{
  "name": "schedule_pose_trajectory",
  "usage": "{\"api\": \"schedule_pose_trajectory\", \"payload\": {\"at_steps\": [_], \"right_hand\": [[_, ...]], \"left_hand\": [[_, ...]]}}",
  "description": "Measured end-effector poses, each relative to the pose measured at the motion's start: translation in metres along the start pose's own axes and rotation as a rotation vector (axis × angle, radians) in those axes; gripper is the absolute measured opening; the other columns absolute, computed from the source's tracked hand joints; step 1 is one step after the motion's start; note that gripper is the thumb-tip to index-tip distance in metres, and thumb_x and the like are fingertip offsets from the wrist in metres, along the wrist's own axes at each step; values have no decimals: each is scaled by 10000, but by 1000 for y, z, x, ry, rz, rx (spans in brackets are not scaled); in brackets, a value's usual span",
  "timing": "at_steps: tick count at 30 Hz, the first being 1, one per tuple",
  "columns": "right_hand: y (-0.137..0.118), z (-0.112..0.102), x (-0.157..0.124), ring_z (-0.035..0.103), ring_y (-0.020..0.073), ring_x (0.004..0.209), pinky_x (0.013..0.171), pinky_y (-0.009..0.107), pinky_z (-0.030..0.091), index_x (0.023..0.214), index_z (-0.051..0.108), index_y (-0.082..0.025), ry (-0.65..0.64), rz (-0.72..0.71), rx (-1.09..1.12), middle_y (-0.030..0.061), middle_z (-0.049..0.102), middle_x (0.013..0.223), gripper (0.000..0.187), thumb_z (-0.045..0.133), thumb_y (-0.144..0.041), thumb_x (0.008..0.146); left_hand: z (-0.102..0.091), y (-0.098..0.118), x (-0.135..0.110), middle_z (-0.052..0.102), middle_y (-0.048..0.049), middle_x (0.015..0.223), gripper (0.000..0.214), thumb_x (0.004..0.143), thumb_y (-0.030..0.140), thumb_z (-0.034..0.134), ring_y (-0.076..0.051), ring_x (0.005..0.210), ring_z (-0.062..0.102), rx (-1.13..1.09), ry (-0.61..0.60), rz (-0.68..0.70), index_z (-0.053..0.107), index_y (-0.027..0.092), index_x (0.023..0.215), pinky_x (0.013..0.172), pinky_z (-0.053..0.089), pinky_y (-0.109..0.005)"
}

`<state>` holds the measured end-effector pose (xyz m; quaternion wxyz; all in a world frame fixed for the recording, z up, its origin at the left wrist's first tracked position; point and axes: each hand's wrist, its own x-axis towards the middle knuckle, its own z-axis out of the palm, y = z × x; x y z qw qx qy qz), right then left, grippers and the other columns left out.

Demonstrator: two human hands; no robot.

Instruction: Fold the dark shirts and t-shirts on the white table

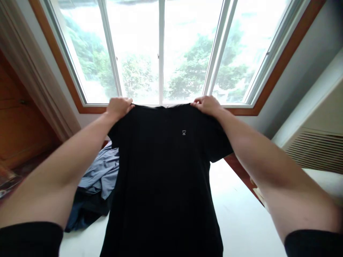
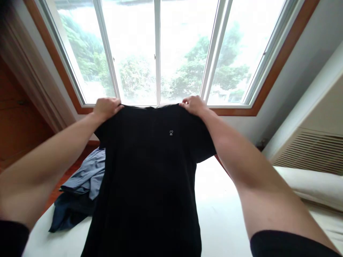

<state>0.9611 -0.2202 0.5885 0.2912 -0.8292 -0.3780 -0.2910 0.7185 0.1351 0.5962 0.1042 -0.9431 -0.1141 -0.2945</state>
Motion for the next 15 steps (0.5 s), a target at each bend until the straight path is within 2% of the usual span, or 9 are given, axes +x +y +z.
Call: {"api": "schedule_pose_trajectory", "payload": {"at_steps": [3,4,6,8,11,13,15], "right_hand": [[30,80,-26,687,201,945,894,303,491,1044,798,-190,-290,111,-194,81,769,989,202,706,-344,952],[38,101,-36,680,211,1000,906,294,483,1131,778,-198,-359,154,-212,102,762,1085,235,674,-331,967],[50,136,-60,665,211,1033,905,276,477,1253,730,-209,-517,194,-180,109,741,1186,318,642,-335,974],[53,160,-90,663,213,1016,888,272,480,1228,737,-229,-658,194,-117,89,743,1183,303,628,-355,974],[51,186,-146,668,228,1005,889,274,480,1119,765,-258,-777,170,-10,67,747,1134,251,640,-414,967],[51,199,-187,652,266,1083,948,308,473,1144,753,-249,-820,201,6,93,728,1172,307,655,-468,953],[54,210,-224,567,327,1260,1049,401,437,1301,685,-241,-781,294,-54,149,653,1325,457,599,-546,972]], "left_hand": [[84,21,-22,636,-139,1266,239,1010,269,597,-260,1209,532,96,-132,-36,632,113,1188,1015,400,-395],[109,28,-30,627,-164,1286,262,991,262,607,-290,1228,532,88,-164,-42,641,117,1207,1013,413,-414],[151,46,-48,603,-184,1335,334,987,295,577,-330,1266,523,-11,-302,-33,638,146,1280,1027,429,-445],[183,67,-70,623,-156,1317,349,984,361,557,-322,1263,541,-113,-431,30,666,198,1274,1038,447,-426],[220,97,-109,649,-112,1303,381,929,466,627,-302,1248,568,-207,-541,147,700,268,1246,1034,472,-385],[243,108,-135,596,-125,1422,486,918,509,635,-332,1349,504,-268,-577,182,652,282,1348,1097,433,-436],[266,113,-154,469,-149,1576,624,939,575,584,-373,1477,367,-303,-602,125,539,280,1487,1169,344,-531]]}}
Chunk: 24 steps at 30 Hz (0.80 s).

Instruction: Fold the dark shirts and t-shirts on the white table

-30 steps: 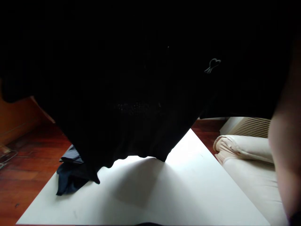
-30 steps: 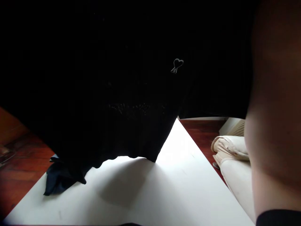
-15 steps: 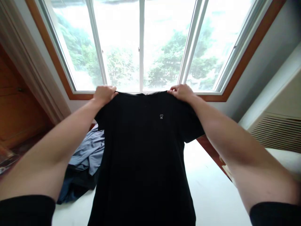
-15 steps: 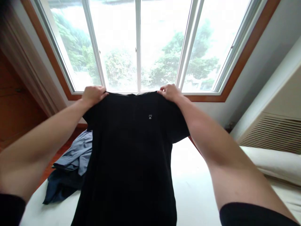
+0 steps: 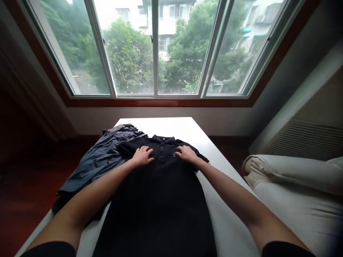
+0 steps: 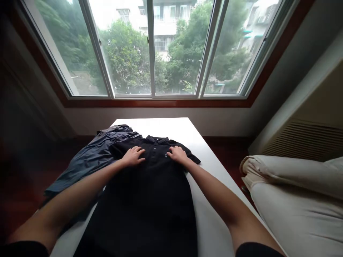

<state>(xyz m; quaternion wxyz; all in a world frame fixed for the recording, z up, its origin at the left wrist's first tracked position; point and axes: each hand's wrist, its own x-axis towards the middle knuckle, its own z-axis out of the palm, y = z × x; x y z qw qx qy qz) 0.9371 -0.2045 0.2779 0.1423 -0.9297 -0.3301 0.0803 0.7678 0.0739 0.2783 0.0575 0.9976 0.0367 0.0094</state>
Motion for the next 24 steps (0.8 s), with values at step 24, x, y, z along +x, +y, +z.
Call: {"api": "schedule_pose_trajectory", "payload": {"at_steps": [24], "right_hand": [[107,27,87,241,338,1549,1236,622,139,1561,460,-336,88,46,-13,69,327,1679,643,386,-665,1014]], "left_hand": [[61,-15,101,190,-92,1735,794,985,734,283,-338,1602,106,-81,11,-238,308,291,1643,1260,86,-591]]}}
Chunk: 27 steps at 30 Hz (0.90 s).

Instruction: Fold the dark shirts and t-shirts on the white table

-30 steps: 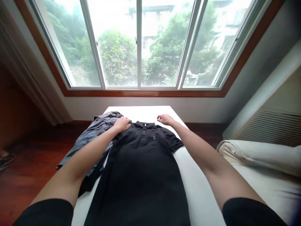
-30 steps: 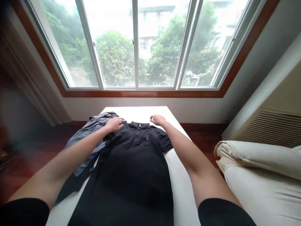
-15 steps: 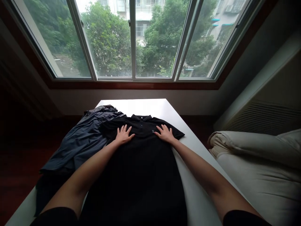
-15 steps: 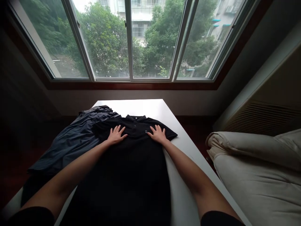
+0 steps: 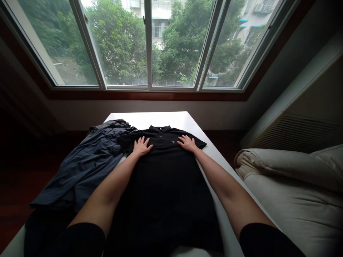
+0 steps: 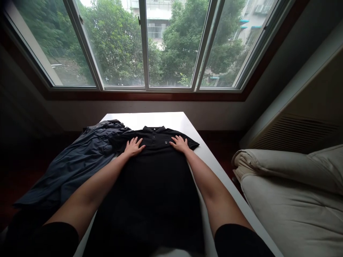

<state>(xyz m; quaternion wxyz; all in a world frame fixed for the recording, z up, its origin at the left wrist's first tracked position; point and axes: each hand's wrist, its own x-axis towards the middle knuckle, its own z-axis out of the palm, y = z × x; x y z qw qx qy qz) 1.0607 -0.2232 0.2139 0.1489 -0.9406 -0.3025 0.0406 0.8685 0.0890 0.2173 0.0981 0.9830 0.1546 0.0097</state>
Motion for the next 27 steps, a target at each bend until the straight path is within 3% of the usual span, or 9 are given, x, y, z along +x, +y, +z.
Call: {"api": "schedule_pose_trajectory", "payload": {"at_steps": [4,8,12,15,17,20,23,25,27], "right_hand": [[29,-10,-11,517,281,1317,1143,430,363,1389,624,-221,299,108,30,134,606,1413,493,361,-462,1049],[66,-20,-26,483,363,1295,1087,496,366,1342,630,-159,464,426,-111,208,570,1374,516,504,-502,978],[82,-27,-32,456,424,1298,1076,579,332,1283,641,-109,345,607,-171,266,523,1362,637,614,-605,885],[83,-38,-28,507,400,1251,1038,552,384,1204,659,-138,270,605,-107,250,549,1320,458,641,-463,881],[83,-51,-23,573,354,1155,974,495,447,1153,652,-178,270,579,-12,210,607,1228,319,621,-353,887],[85,-71,-13,626,282,966,864,410,503,1075,616,-229,334,553,154,128,665,1027,203,618,-311,890],[85,-84,-6,625,221,850,750,333,533,1006,573,-241,417,495,398,79,670,988,179,653,-339,880],[81,-83,-5,631,184,825,688,290,544,1028,549,-242,450,453,615,69,671,1055,203,642,-365,896],[76,-75,-7,642,159,809,669,272,555,1071,537,-244,415,450,773,60,677,1077,233,622,-395,916]], "left_hand": [[-3,3,-13,289,-139,1698,711,1020,643,347,-338,1579,198,3,77,16,415,225,1590,1262,137,-570],[-12,39,-48,444,-174,1598,528,1016,463,494,-332,1489,369,-14,228,160,558,177,1456,1239,244,-531],[-21,116,-116,608,-113,1420,415,994,443,558,-270,1302,557,-137,114,660,631,219,1335,1134,409,-418],[-21,173,-180,590,-99,1442,568,970,621,544,-280,1332,530,-171,6,1043,580,246,1395,1146,387,-444],[-19,197,-217,519,-137,1513,734,938,724,517,-328,1413,443,-123,13,1164,502,227,1478,1174,331,-526],[-13,212,-251,544,-198,1435,763,921,711,559,-367,1329,483,4,60,1218,530,143,1429,1102,374,-561],[-6,215,-262,634,-160,1196,325,1025,372,529,-289,1061,598,99,118,1182,632,126,1211,888,474,-450],[1,218,-264,647,-103,1052,156,1020,235,510,-237,904,610,84,83,1160,643,166,1061,743,467,-382],[8,224,-266,641,-57,953,113,1006,286,554,-205,792,598,-4,-22,1126,622,200,977,643,438,-344]]}}
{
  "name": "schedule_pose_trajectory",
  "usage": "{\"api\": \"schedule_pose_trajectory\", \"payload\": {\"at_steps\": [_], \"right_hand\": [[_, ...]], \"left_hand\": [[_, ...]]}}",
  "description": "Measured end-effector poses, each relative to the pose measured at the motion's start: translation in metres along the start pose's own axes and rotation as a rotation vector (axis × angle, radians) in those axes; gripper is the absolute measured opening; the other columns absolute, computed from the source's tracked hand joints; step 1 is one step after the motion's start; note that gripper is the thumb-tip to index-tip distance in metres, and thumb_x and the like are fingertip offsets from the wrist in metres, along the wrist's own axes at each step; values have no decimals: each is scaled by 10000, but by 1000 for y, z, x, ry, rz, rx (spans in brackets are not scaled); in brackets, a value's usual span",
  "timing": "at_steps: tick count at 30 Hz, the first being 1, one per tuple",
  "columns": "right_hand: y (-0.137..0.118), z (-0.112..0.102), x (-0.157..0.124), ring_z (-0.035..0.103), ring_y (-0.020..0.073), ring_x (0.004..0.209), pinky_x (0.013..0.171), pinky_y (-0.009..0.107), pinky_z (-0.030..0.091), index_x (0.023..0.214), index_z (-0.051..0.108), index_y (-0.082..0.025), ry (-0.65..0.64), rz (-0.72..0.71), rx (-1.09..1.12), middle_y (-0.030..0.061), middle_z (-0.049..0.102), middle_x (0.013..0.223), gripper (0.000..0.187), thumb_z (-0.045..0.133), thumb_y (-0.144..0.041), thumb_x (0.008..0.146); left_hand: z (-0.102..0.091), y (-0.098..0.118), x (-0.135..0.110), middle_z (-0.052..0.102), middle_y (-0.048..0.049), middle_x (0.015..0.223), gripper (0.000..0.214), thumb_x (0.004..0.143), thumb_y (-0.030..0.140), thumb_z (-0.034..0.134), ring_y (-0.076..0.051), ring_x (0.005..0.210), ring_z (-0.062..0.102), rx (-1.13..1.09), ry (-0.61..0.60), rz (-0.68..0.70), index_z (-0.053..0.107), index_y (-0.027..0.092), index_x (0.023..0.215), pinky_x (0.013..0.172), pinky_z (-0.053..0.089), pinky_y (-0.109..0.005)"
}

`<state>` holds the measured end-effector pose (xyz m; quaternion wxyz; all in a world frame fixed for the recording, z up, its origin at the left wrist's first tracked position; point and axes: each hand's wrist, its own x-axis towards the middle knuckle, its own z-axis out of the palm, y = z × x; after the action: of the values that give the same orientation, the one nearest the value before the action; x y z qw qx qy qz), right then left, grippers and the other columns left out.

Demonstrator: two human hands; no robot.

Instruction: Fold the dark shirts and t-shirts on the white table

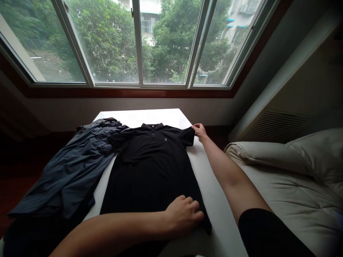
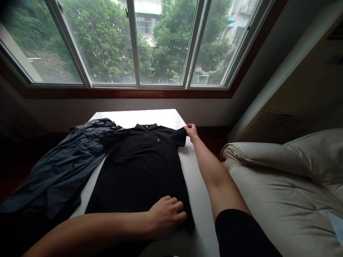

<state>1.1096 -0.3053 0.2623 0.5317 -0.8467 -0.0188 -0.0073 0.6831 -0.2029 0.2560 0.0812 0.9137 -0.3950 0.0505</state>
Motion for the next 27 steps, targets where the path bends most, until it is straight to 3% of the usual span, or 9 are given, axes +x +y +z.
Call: {"api": "schedule_pose_trajectory", "payload": {"at_steps": [4,9,12,15,18,20,24,27], "right_hand": [[15,11,-18,654,178,745,656,301,567,1038,588,-207,-91,88,-25,59,702,919,288,718,-351,826],[26,-1,-15,680,241,856,732,331,564,1118,667,-198,-14,14,-252,108,725,1032,350,697,-236,770],[27,-14,-5,680,267,979,838,354,549,1219,664,-206,50,-35,-456,145,718,1176,401,628,-215,819],[26,-20,-1,667,282,1057,926,383,522,1204,678,-191,27,-14,-524,158,714,1207,368,594,-209,847],[22,-20,-4,655,268,1093,948,363,515,1159,690,-198,48,-15,-390,129,714,1203,326,608,-205,843],[17,-18,-7,669,261,1033,883,344,542,1108,692,-192,56,27,-217,115,725,1127,292,650,-209,819],[1,-11,-9,678,227,829,680,299,565,1058,652,-156,31,113,-55,95,706,918,254,676,-186,807],[-17,0,-8,667,176,787,632,243,554,1149,600,-167,24,91,40,68,686,915,276,629,-186,875]], "left_hand": [[6,10,9,650,-44,933,218,1000,421,557,-191,784,607,-202,19,-92,619,214,975,629,448,-326],[-8,8,1,661,-91,1198,411,987,545,547,-269,1090,620,-283,40,-103,624,238,1250,914,513,-413],[-11,8,-12,500,-149,1531,651,977,642,514,-360,1431,428,-243,33,2,493,235,1485,1165,343,-583],[-3,15,-22,306,-171,1680,740,1019,637,432,-357,1564,238,-216,-14,81,321,214,1616,1228,225,-624],[3,23,-25,292,-164,1691,638,1077,536,349,-323,1579,229,-224,-39,105,312,214,1627,1244,231,-584],[2,24,-24,312,-152,1686,647,1071,558,360,-323,1574,247,-254,-28,95,319,230,1627,1245,243,-580],[-5,19,-23,292,-148,1694,721,1037,646,375,-354,1577,224,-319,-16,24,309,247,1634,1231,241,-641],[-6,17,-24,257,-151,1705,647,1058,596,362,-371,1580,204,-350,-45,44,367,260,1610,1219,220,-685]]}}
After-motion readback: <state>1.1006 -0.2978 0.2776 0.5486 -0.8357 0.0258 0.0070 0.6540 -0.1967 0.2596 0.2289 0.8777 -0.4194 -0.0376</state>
